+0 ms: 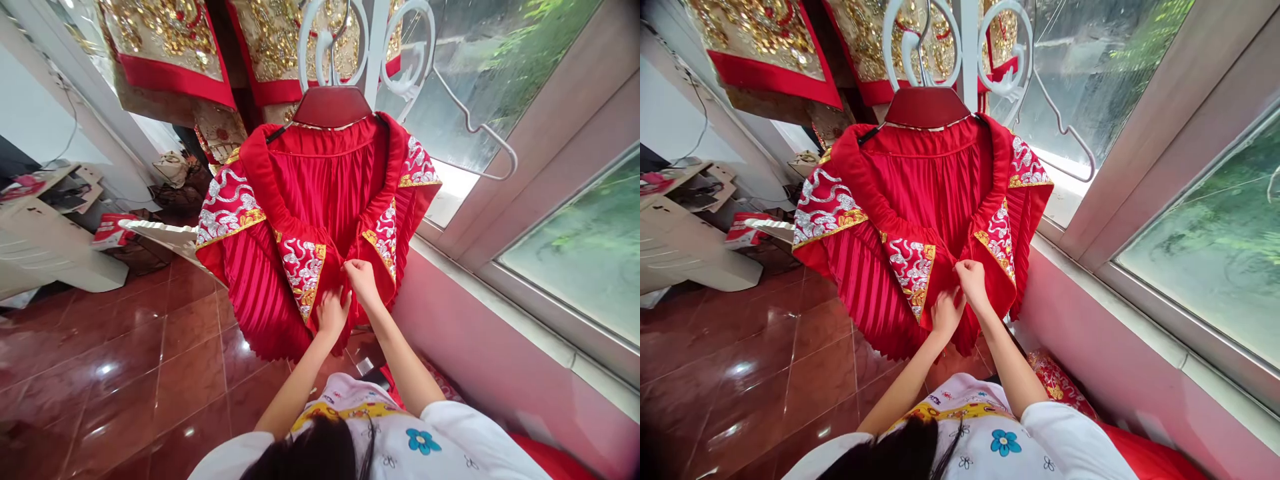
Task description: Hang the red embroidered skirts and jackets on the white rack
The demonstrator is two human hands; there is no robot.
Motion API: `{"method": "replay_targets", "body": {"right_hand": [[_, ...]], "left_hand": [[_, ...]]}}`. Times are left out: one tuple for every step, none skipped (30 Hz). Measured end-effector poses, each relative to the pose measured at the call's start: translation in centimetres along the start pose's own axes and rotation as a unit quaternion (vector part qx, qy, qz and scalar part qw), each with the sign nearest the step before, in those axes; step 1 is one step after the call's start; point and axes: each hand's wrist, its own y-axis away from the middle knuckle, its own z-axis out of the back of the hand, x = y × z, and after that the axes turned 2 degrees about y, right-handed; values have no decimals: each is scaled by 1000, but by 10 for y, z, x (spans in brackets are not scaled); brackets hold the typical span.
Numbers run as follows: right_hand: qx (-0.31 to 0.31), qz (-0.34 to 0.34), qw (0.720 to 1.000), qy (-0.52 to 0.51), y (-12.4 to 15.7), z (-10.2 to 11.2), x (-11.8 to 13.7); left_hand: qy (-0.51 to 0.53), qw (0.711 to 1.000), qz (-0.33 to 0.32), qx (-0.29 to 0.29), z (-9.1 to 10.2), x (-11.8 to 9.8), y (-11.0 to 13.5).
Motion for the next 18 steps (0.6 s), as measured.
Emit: {"method": "replay_targets", "body": {"right_hand": [[2, 10, 1000, -4, 3, 0, 0], [4, 22, 1000, -7, 6, -1, -1], [7, 32, 999, -9, 8, -2, -2], [11, 40, 999, -11, 10, -2, -2], [15, 44, 999, -13, 11, -3, -3], [18, 42, 999, -17, 12, -4, -2], [20, 34, 999, -26, 12, -4, -1], [22, 19, 999, -40, 12, -5, 1], [21, 1, 998, -57, 12, -5, 4], [17, -17, 997, -76, 11, -6, 8], [11, -33, 995, -93, 10, -6, 14], [8, -46, 993, -108, 8, -6, 21], [6, -51, 992, -119, 7, -7, 29], [7, -49, 991, -126, 5, -8, 38], [12, -42, 991, -129, 3, -8, 45], [19, -30, 991, -128, 1, -9, 52], [24, -16, 992, -122, -1, -9, 57], [25, 2, 994, -110, -3, -10, 61]], "left_hand": [[13, 1000, -9, -24, 9, -5, -7], [23, 999, -17, -43, 18, -11, -14], [27, 998, -23, -54, 25, -16, -21], [27, 998, -26, -57, 31, -20, -26], [25, 998, -25, -54, 35, -24, -31], [21, 998, -24, -48, 37, -27, -35], [17, 999, -23, -42, 38, -28, -36], [12, 999, -23, -39, 38, -29, -37], [7, 999, -26, -41, 37, -29, -35], [1, 998, -31, -47, 36, -28, -33], [-3, 998, -38, -55, 34, -27, -30], [-6, 997, -44, -63, 32, -27, -26], [-7, 996, -50, -70, 31, -26, -23], [-7, 996, -52, -74, 30, -26, -21], [-7, 996, -52, -75, 29, -27, -20], [-7, 996, -47, -72, 29, -28, -20], [-7, 997, -41, -65, 29, -29, -21], [-5, 998, -35, -56, 30, -30, -23]]}}
